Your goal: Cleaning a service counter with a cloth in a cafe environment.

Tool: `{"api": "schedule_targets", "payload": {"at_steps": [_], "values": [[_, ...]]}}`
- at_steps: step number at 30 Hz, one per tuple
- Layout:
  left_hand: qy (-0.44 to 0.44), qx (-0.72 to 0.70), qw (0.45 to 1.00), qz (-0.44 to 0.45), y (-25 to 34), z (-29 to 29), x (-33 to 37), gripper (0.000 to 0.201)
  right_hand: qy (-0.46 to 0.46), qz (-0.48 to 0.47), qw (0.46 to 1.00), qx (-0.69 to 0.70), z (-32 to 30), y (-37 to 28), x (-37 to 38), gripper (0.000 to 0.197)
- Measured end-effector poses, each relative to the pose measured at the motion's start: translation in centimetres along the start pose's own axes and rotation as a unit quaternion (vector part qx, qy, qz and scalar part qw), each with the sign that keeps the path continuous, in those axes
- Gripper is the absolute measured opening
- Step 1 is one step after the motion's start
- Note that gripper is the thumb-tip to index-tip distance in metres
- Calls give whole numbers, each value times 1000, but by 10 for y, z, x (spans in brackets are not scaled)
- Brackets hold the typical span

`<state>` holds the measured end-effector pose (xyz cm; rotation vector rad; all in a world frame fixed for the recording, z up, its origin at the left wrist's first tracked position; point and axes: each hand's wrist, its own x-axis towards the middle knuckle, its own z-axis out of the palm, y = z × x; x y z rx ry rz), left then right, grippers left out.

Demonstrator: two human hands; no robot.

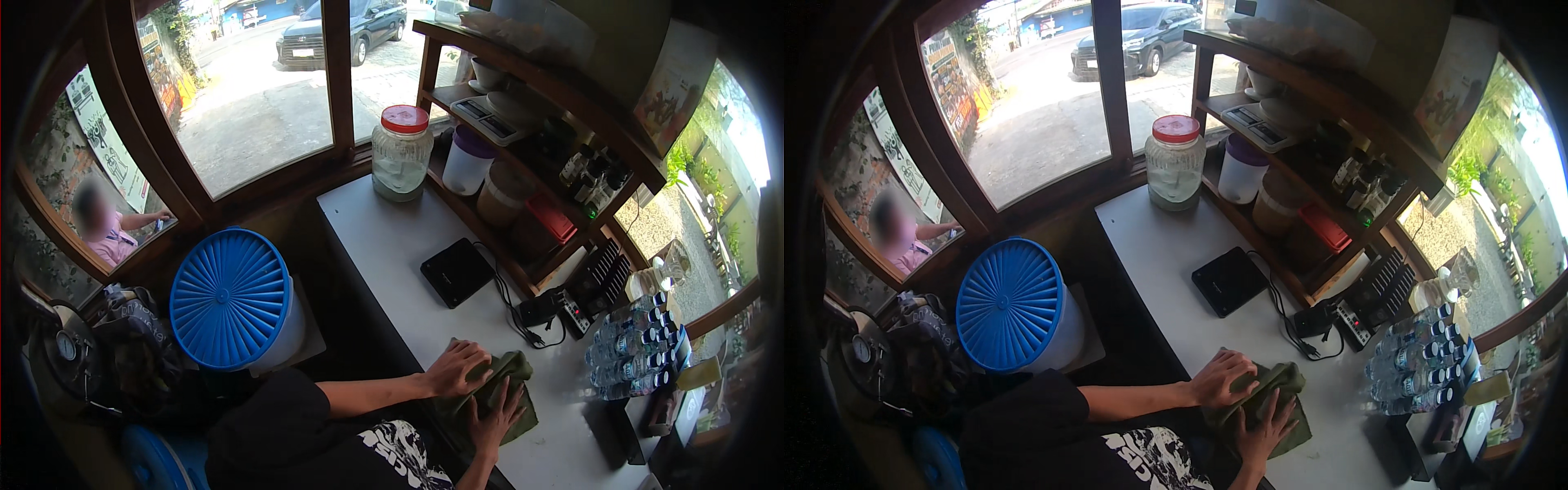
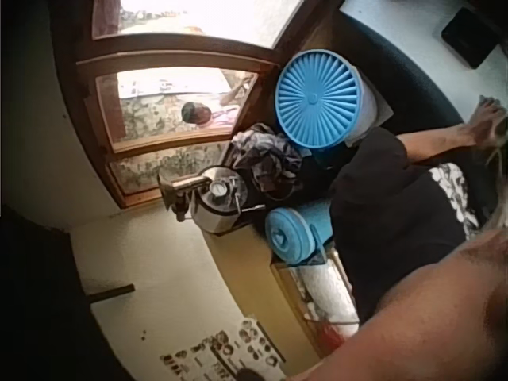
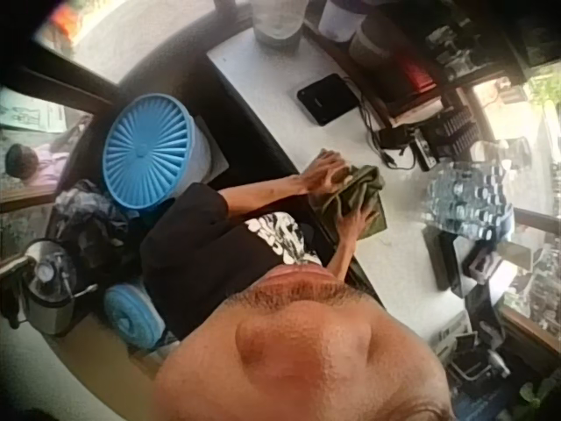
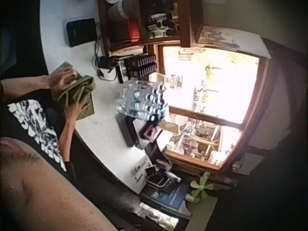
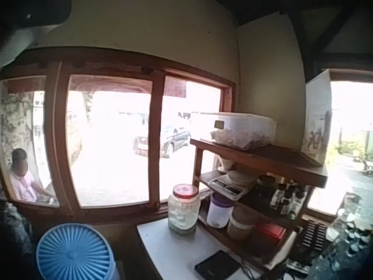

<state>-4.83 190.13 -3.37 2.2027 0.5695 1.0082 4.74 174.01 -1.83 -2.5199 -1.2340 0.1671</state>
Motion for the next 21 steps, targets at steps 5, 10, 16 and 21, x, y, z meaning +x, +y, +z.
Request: {"api": "schedule_targets", "payload": {"at_steps": [5,10,16,21], "values": [[-247,137,957,66,29,54,-29,63,165,-2,975,146,-23,67,0,67],[-352,182,909,130,39,56,-48,73,286,196,938,-1,-10,213,-42,63],[-410,172,882,154,10,34,1,81,236,316,909,-135,-15,186,-50,65],[-365,225,899,89,25,48,10,85,188,380,894,-147,-18,184,-46,65]]}}
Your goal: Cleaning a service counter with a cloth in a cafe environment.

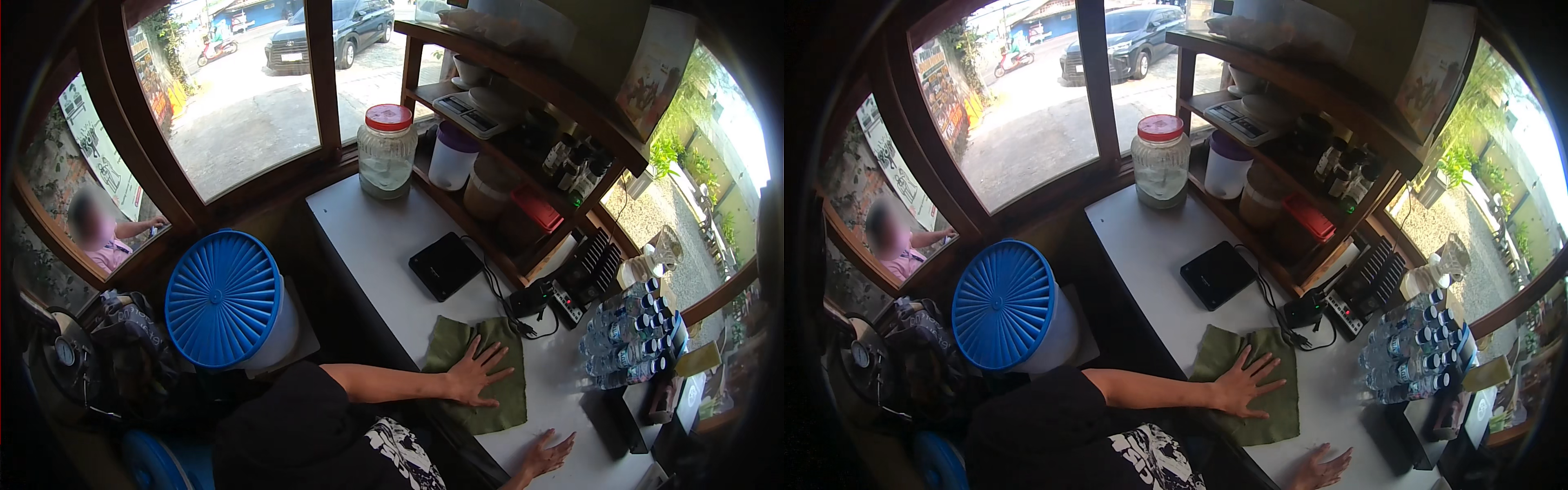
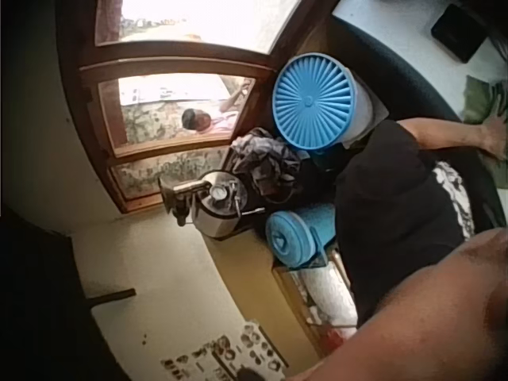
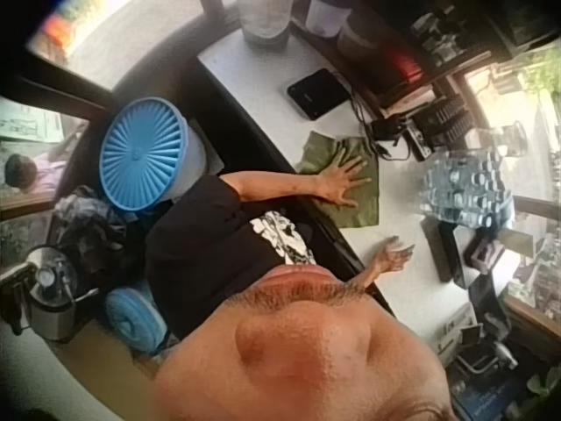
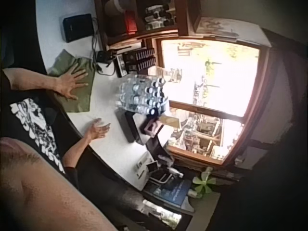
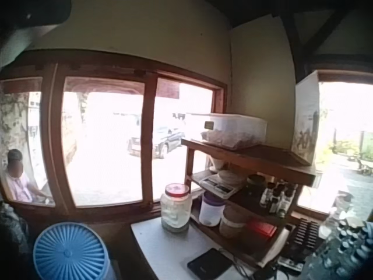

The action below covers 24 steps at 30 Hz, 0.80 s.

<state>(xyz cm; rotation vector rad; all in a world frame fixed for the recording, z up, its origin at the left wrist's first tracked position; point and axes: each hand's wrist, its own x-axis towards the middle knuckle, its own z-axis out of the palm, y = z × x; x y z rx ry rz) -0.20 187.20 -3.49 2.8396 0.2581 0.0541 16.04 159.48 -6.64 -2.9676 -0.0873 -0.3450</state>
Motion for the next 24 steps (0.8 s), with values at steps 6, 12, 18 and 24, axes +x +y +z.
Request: {"api": "schedule_targets", "payload": {"at_steps": [6,12,18,24], "values": [[9,-37,994,107,28,29,-26,79,-5,4,999,38,-12,-12,-5,61],[57,-54,991,105,-6,18,8,72,-4,-13,999,51,-1,-1,-1,60],[65,-5,995,77,49,39,4,74,76,-110,962,239,-19,-37,-13,48],[27,-68,984,164,32,31,-3,80,38,-176,924,337,-37,-60,-37,43]]}}
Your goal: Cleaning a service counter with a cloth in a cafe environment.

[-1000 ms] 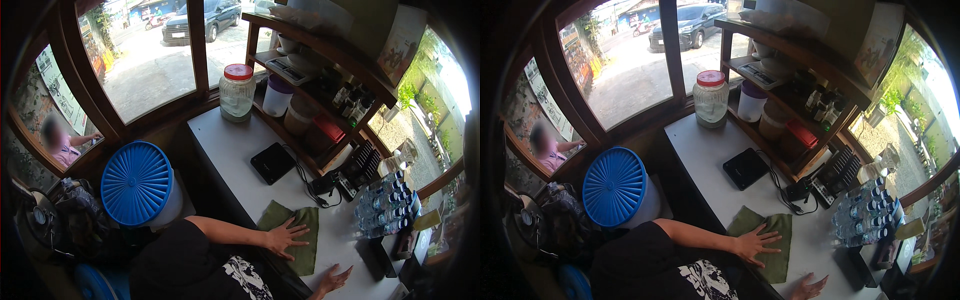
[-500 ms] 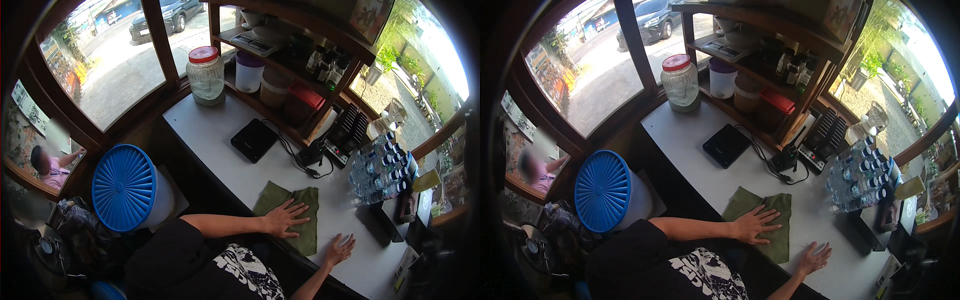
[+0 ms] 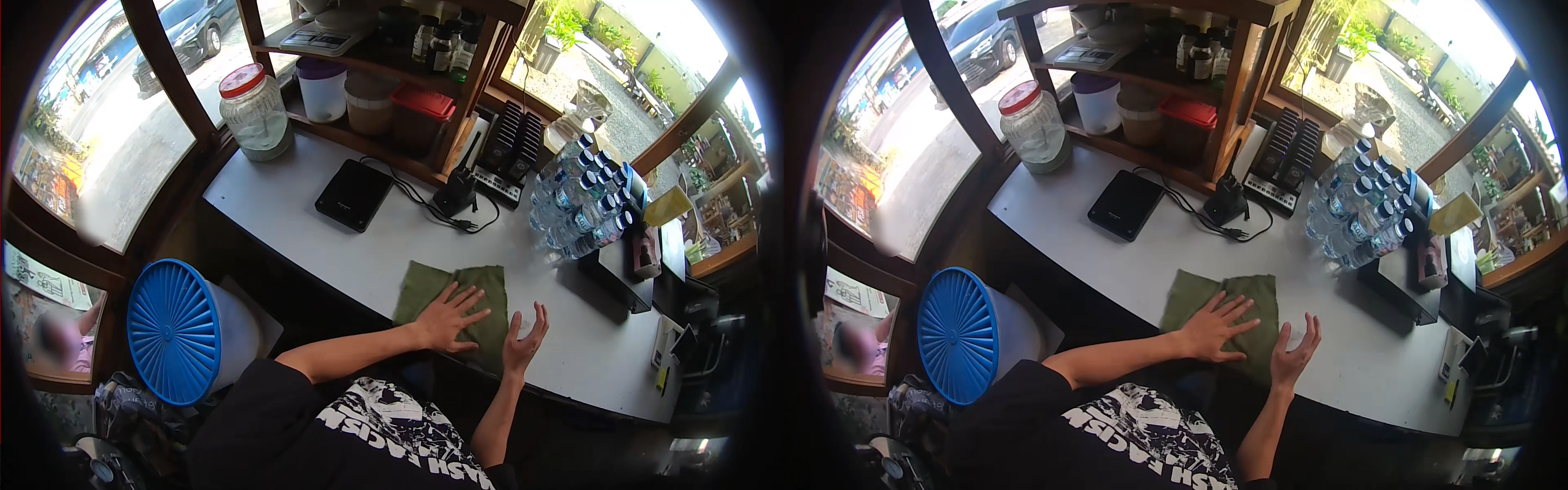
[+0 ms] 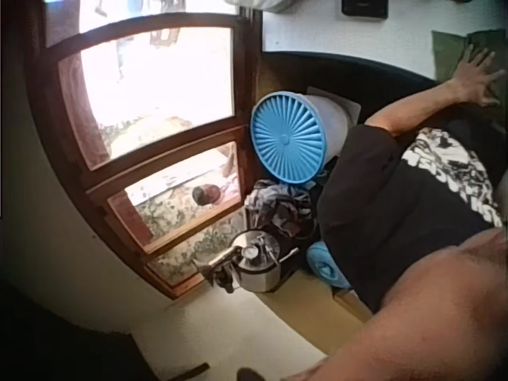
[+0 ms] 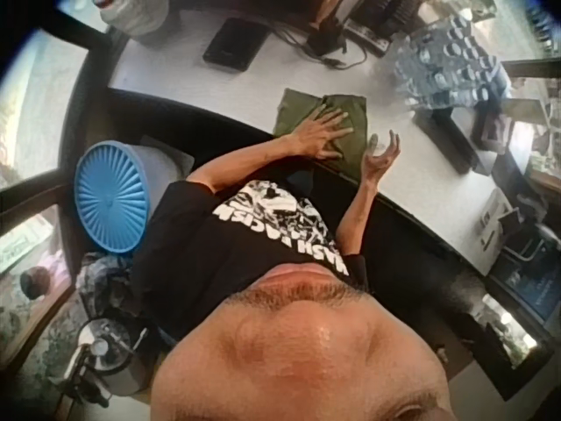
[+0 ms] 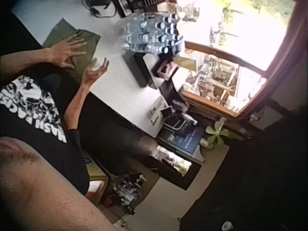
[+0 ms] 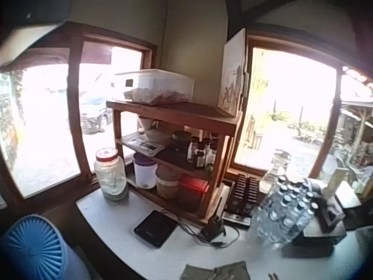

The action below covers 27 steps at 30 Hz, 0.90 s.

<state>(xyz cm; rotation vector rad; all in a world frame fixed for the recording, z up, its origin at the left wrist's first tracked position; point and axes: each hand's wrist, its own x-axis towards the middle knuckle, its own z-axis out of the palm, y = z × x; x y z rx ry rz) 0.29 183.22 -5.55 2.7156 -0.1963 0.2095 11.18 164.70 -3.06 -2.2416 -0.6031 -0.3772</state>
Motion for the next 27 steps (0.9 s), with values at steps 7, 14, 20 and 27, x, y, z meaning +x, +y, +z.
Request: {"api": "schedule_targets", "payload": {"at_steps": [7,14,20,27], "values": [[90,122,973,-174,1,4,8,87,25,84,996,1,-13,-10,-7,44],[12,-102,992,73,1,-5,1,44,-122,-13,992,31,22,-36,-28,44],[234,-160,954,-96,-56,-36,-57,23,-157,5,966,-206,-14,29,4,57],[290,-134,944,-85,-46,-21,-52,19,-151,168,917,-328,20,21,18,68]]}}
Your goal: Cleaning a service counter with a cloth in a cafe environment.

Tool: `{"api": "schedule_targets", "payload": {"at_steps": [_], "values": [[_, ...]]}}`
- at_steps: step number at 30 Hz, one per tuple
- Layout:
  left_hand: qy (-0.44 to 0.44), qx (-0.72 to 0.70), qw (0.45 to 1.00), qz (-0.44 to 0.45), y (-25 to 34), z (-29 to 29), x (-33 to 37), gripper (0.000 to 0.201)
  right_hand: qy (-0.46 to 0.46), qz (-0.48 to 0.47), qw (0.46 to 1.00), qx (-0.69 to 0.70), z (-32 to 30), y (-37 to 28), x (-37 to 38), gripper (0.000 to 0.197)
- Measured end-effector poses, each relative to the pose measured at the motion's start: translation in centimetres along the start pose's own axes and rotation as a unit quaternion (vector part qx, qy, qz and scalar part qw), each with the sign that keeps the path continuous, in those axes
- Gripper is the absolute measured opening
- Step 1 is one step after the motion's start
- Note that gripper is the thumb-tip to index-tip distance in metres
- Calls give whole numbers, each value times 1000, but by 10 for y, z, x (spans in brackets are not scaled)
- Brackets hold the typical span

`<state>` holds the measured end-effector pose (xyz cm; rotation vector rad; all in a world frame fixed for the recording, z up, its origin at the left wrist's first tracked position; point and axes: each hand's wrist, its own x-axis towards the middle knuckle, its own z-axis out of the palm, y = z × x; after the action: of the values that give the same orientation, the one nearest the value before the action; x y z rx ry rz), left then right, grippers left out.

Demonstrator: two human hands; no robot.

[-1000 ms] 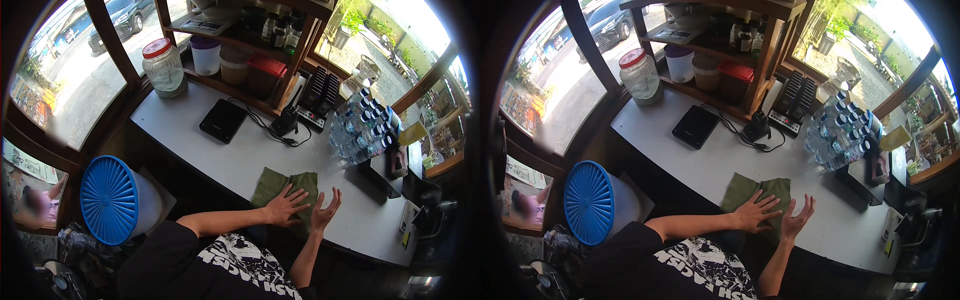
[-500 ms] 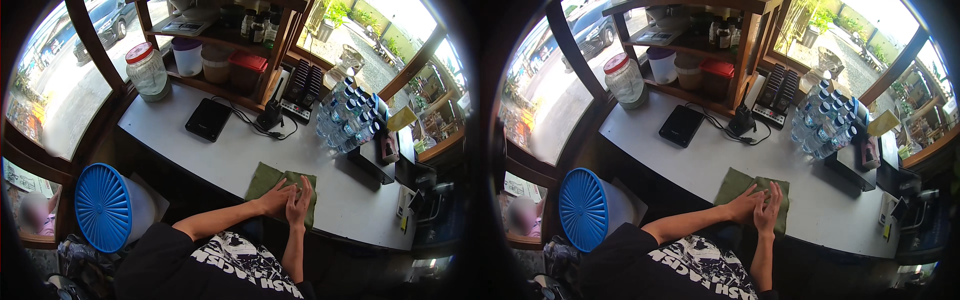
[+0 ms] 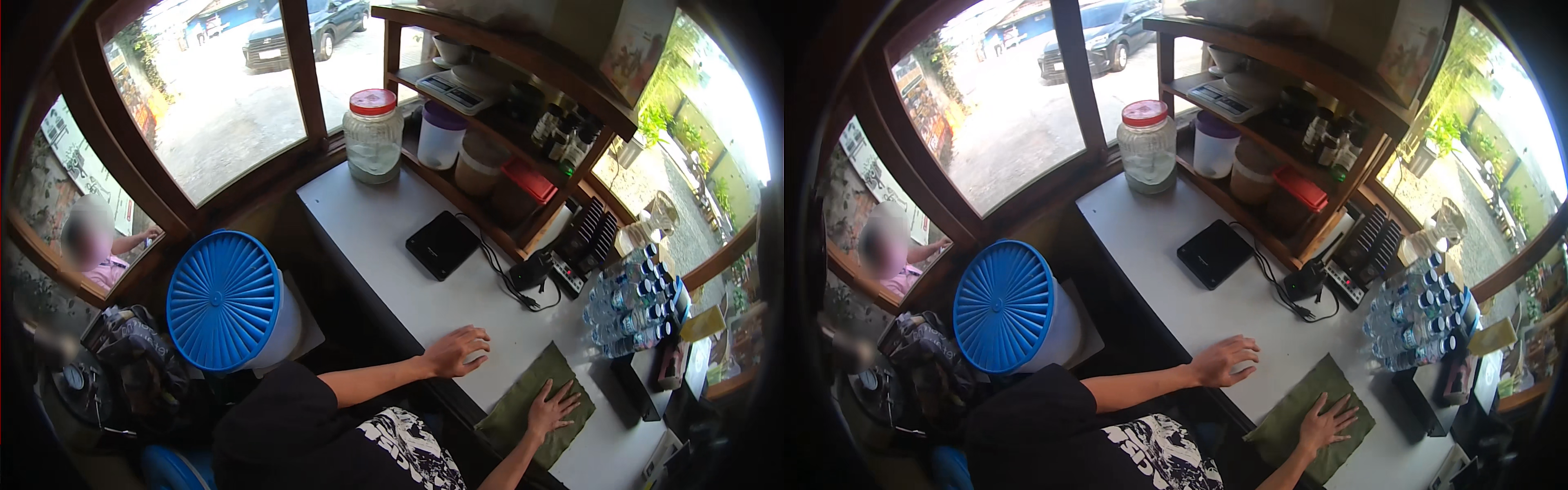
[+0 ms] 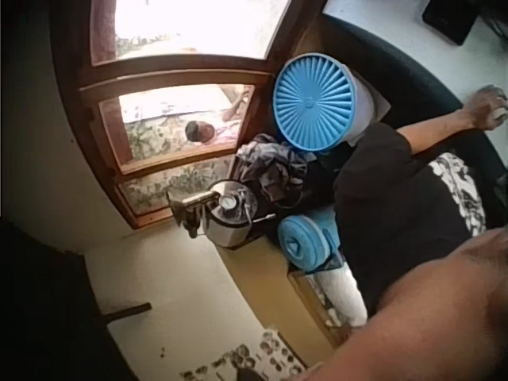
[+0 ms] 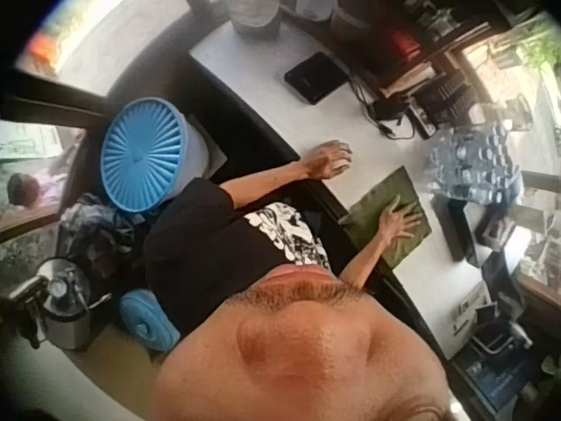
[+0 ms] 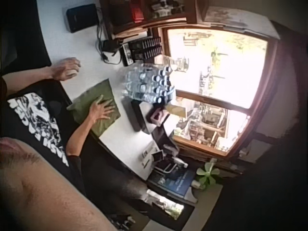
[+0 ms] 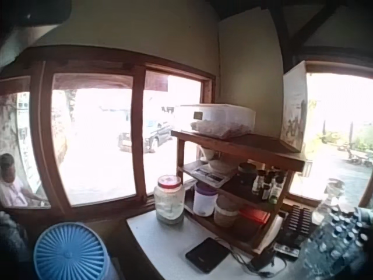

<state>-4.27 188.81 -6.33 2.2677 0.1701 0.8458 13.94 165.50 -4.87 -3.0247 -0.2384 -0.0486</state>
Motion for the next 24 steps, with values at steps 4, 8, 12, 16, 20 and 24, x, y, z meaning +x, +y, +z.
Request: {"api": "schedule_targets", "payload": {"at_steps": [4,8,12,16,20,24], "values": [[8,-3,1000,-25,1,-6,-4,20,-4,-171,985,-6,1,-48,-52,67],[-4,-10,999,-34,1,-7,-4,20,-49,-267,962,28,-8,-19,-46,67],[1,6,1000,-13,-1,-3,-2,20,-24,34,998,-36,-8,26,18,71],[8,50,999,10,1,-2,0,22,-37,76,995,-61,-3,-1,21,73],[47,41,998,10,5,-8,0,25,-29,-172,984,-21,-4,-74,-55,70],[53,28,998,1,3,-10,-3,25,-60,-339,938,47,-12,-88,-85,69]]}}
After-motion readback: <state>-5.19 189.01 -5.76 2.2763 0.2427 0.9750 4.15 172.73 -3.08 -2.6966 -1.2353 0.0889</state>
